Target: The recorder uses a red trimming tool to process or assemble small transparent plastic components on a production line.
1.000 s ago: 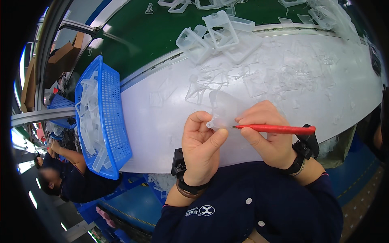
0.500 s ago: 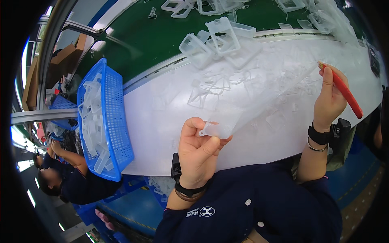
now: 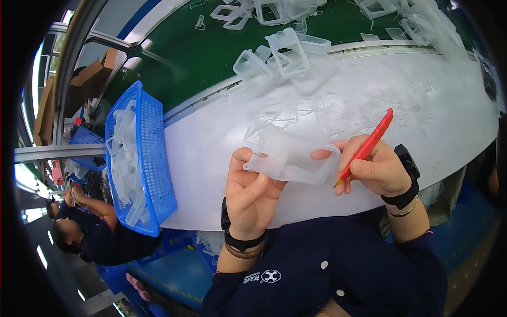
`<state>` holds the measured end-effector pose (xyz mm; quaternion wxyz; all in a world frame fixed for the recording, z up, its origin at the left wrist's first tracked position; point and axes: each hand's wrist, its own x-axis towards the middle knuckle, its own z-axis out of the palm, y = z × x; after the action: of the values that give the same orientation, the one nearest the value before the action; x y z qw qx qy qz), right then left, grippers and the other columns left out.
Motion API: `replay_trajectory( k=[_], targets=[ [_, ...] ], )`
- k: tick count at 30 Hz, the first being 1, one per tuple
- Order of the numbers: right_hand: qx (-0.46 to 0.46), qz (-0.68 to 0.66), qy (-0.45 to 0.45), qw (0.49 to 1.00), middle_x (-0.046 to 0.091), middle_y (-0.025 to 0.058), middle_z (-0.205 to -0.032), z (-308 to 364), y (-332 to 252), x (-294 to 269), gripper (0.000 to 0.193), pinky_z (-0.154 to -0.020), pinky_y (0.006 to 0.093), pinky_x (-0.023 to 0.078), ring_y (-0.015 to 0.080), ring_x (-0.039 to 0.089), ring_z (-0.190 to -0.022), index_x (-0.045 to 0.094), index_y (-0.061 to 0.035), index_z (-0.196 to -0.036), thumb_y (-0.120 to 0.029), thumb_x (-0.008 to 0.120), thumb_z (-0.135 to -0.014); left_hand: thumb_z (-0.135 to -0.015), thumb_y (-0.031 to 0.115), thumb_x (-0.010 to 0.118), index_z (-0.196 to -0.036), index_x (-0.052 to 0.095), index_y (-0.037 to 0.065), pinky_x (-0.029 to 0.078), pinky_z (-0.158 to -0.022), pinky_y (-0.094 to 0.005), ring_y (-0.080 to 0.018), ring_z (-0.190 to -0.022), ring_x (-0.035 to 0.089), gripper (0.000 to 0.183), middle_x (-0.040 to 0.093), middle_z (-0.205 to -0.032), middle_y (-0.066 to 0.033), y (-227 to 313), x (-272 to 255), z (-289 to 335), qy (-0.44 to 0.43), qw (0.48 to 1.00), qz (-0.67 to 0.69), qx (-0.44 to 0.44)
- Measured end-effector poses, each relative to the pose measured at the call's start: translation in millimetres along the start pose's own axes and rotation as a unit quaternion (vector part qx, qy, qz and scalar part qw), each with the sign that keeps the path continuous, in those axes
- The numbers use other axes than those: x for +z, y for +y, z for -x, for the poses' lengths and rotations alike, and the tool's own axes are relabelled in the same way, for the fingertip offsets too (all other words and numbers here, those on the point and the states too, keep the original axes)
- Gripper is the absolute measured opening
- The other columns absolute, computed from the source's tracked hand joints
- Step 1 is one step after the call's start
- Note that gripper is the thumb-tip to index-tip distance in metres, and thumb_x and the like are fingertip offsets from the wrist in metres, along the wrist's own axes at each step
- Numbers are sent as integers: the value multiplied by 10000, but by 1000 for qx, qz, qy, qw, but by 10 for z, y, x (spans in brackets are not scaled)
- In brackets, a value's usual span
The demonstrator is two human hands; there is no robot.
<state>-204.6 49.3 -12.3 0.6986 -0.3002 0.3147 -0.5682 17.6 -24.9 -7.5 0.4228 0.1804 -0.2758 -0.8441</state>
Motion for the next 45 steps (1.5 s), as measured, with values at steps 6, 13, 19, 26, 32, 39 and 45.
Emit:
replay_trajectory(
  k=[6,13,19,26,32,39,45],
  targets=[
    [-62,24,-33,997,583,158,-1015,-140,-3,30,99,-740,306,473,192,596,-812,616,1,-862,-82,593,-815,-818,-53,564,-1107,426,74,449,-874,-326,-178,-1036,544,345,549,-1126,-120,61,-85,46,53,952,-284,106],
    [-207,435,-57,874,584,124,-1018,-155,44,80,68,-742,300,446,210,565,-902,646,-63,-765,-75,693,-717,-786,-138,530,-1059,492,8,440,-886,-315,-195,-1046,541,312,549,-1147,-184,176,-129,65,24,807,-545,225],
    [-181,336,-21,924,519,166,-1164,-220,218,122,72,-781,322,459,232,576,-905,643,-49,-772,-58,675,-708,-791,-124,550,-1034,520,-5,444,-872,-303,-187,-1020,554,272,563,-1110,-164,267,-272,147,80,797,-557,220],
    [-217,244,152,933,514,163,-1142,-127,199,-130,90,-812,320,421,186,556,-887,586,-21,-815,-101,546,-804,-873,28,562,-1043,526,-8,502,-806,-267,-161,-988,569,178,539,-1114,-130,1086,-334,-317,184,914,-243,267],
    [-165,226,133,951,529,130,-1071,-191,283,-56,59,-779,299,429,159,544,-844,588,-15,-842,-55,557,-812,-898,84,541,-1090,494,-56,491,-861,-282,-194,-1041,549,242,542,-1102,-121,1459,-720,-436,269,901,-58,336],
    [-148,209,143,956,564,113,-1004,-207,247,-105,54,-758,277,433,138,538,-843,600,-14,-861,-15,578,-812,-876,32,500,-1173,510,-16,460,-886,-313,-228,-1056,541,302,571,-1114,-138,757,-874,-1255,160,845,-491,141],
    [-151,190,161,957,591,104,-961,-222,257,-100,45,-757,266,429,129,541,-826,595,-6,-862,-11,573,-823,-757,49,588,-1103,580,45,462,-828,-335,-305,-912,580,346,597,-1058,-133,452,-873,-1853,44,591,-780,201]
  ],
)
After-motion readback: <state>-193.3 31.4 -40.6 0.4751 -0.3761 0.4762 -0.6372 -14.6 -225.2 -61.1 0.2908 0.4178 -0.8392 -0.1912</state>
